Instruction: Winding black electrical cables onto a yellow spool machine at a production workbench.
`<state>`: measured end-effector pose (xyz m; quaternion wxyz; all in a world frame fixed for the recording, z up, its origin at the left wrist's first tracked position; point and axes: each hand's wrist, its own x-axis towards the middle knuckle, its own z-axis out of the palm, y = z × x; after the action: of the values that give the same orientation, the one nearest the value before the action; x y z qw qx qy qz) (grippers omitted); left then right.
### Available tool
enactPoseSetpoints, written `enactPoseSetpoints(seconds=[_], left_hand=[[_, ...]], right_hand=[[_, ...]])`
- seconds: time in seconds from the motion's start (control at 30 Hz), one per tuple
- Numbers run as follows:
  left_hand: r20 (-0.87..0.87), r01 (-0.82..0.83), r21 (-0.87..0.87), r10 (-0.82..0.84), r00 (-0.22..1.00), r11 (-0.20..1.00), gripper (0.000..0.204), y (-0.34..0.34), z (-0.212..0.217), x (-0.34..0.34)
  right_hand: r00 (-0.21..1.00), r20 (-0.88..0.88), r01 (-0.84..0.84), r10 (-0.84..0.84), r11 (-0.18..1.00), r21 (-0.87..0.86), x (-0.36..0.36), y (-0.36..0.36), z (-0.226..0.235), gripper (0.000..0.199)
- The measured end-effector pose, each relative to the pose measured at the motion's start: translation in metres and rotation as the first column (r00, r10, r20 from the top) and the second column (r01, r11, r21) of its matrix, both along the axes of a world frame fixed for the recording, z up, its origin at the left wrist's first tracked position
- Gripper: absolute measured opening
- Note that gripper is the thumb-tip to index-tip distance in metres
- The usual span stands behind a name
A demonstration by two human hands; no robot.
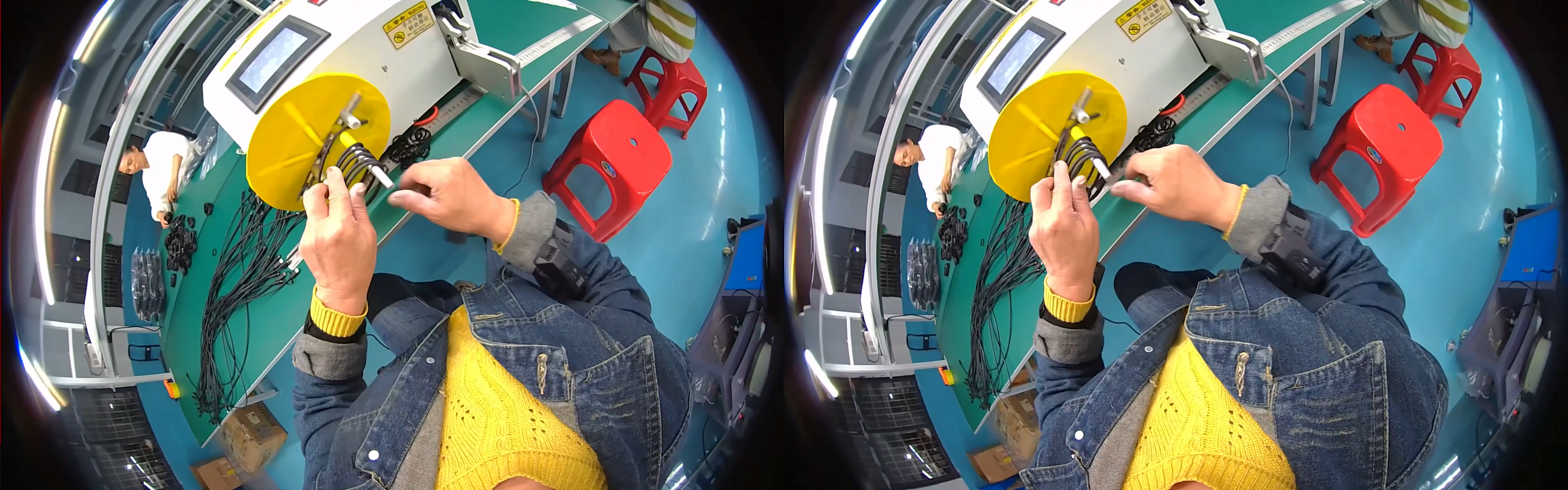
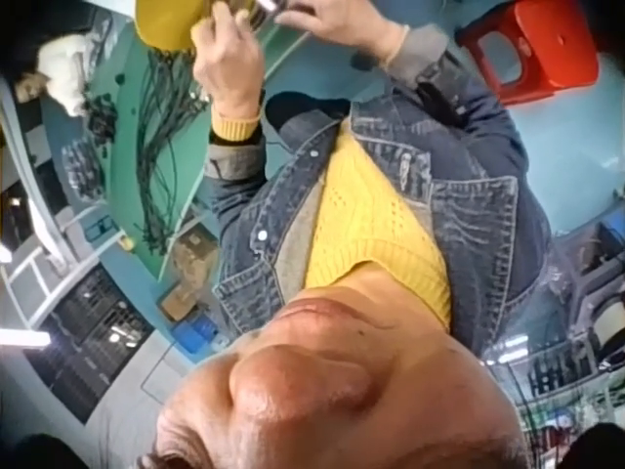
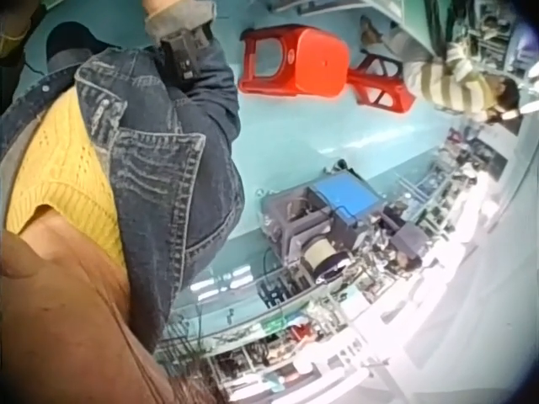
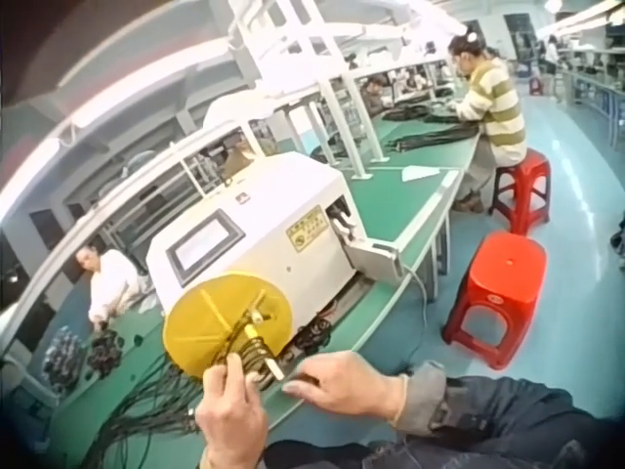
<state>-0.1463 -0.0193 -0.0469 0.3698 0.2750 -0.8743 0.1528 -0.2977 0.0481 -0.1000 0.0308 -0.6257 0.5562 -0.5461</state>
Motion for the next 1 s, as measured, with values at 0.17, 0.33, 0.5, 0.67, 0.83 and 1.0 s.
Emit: enactPoseSetpoints(seconds=[0.17, 0.33, 0.5, 0.67, 0.83, 1.0], left_hand=[[0.145, -0.109, 0.128, 0.090, 0.985, 0.986, 0.032, 0.008, 0.021, -0.003], [0.122, 0.065, 0.263, -0.100, 0.987, 0.963, 0.046, -0.013, 0.015, 0.004], [0.102, 0.077, 0.570, -0.164, 0.981, 0.818, 0.052, -0.009, 0.012, 0.011], [0.038, 0.152, 0.509, -0.199, 0.979, 0.847, 0.046, -0.016, 0.008, 0.006], [-0.007, 0.149, 0.598, -0.181, 0.983, 0.787, 0.032, -0.019, 0.016, 0.004], [0.054, 0.063, 0.175, -0.074, 0.996, 0.982, 0.019, -0.019, 0.008, 0.002]], right_hand=[[0.953, 0.282, -0.150, 0.107, 0.979, 0.138, -0.011, -0.035, 0.004, 0.026], [0.990, 0.140, -0.001, -0.002, 1.000, 0.019, -0.020, -0.043, 0.009, 0.053], [0.945, 0.216, -0.229, 0.245, 0.969, -0.095, -0.020, -0.061, -0.004, 0.075], [0.903, 0.300, -0.289, 0.309, 0.951, -0.109, -0.015, -0.059, -0.003, 0.069], [0.953, 0.270, -0.103, 0.134, 0.987, -0.127, 0.011, -0.046, -0.006, 0.055], [0.975, 0.224, 0.048, 0.000, 0.976, -0.211, 0.020, -0.044, -0.004, 0.044]])
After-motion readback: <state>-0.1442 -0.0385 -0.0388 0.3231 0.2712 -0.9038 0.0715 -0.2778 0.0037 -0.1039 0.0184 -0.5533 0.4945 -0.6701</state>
